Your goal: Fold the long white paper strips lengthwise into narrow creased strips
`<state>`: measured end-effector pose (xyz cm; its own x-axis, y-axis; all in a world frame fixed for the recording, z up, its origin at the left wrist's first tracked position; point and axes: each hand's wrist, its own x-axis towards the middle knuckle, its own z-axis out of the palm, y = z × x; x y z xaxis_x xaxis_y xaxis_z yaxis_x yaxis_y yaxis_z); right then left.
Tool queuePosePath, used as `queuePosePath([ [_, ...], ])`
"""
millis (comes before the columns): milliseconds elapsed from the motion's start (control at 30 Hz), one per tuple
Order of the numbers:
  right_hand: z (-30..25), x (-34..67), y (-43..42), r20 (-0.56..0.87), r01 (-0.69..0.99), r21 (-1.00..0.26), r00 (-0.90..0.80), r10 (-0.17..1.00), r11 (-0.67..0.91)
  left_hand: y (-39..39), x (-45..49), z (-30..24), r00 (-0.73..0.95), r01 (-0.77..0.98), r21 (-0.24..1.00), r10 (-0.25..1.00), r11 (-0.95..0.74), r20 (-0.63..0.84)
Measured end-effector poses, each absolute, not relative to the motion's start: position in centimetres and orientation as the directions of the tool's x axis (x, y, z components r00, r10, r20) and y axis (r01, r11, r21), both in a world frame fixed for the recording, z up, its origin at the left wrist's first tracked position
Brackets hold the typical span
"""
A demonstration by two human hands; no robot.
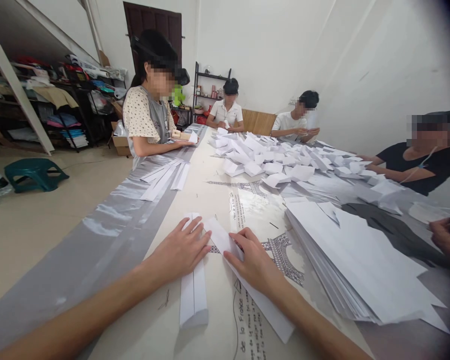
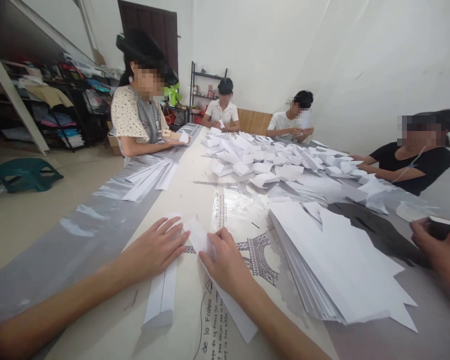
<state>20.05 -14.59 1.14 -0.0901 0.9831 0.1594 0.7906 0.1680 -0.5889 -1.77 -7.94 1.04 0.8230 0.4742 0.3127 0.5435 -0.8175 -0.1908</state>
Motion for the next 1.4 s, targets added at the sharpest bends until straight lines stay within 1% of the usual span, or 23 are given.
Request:
queuePosePath([
  [100, 1.2, 20.0, -14.7, 0.149, 0.771, -0.614, -0.101, 0.984, 0.172, -7.4, -2.2, 0.4, 0.805, 0.565, -0.186, 0.487, -0.804, 0.338],
  [267, 1.0, 20.0, -14.6, 0.167, 0.757, -0.625, -0.106, 0.98, 0.188, -7.3, -2.3, -0.1, 0.807, 0.548, -0.148, 0.474, -0.823, 0.353],
  [400, 1.0, 19.9, -14.5, 0.17, 0.764, -0.613, -0.122, 0.978, 0.202, -7.4, -2.1, -0.1, 0.802, 0.562, -0.165, 0.485, -0.81, 0.349],
  [700, 0.8, 19.8, -14.8, 0.168, 0.79, -0.566, -0.17, 0.971, 0.236, -6.9, -2.3, -0.4, 0.766, 0.611, -0.155, 0.531, -0.776, 0.363],
  [833, 0.4, 19.8, -14.7, 0.216, 0.8, -0.531, -0.192, 0.957, 0.28, -7.1, -2.0, -0.3, 0.781, 0.6, -0.21, 0.509, -0.772, 0.363],
  [933, 0.3, 19.7, -14.7, 0.267, 0.81, -0.487, -0.22, 0.938, 0.328, -7.5, -1.8, -0.1, 0.818, 0.546, -0.232, 0.452, -0.805, 0.356],
  [1067, 0.2, 19.6, -14.7, 0.327, 0.821, -0.426, -0.252, 0.911, 0.38, -8.0, -1.6, 0.0, 0.857, 0.471, -0.175, 0.402, -0.865, 0.323],
  [1200, 0.3, 19.5, -14.7, 0.369, 0.821, -0.391, -0.274, 0.888, 0.416, -8.4, -1.4, 0.1, 0.837, 0.487, -0.104, 0.429, -0.867, 0.339],
  [1300, 0.3, 19.6, -14.7, 0.397, 0.808, -0.396, -0.278, 0.875, 0.437, -8.6, -1.4, 0.1, 0.825, 0.498, -0.065, 0.45, -0.865, 0.342],
  [1400, 0.5, 19.8, -14.6, 0.389, 0.768, -0.46, -0.277, 0.879, 0.445, -8.6, -1.5, 0.0, 0.815, 0.521, -0.052, 0.479, -0.852, 0.326],
])
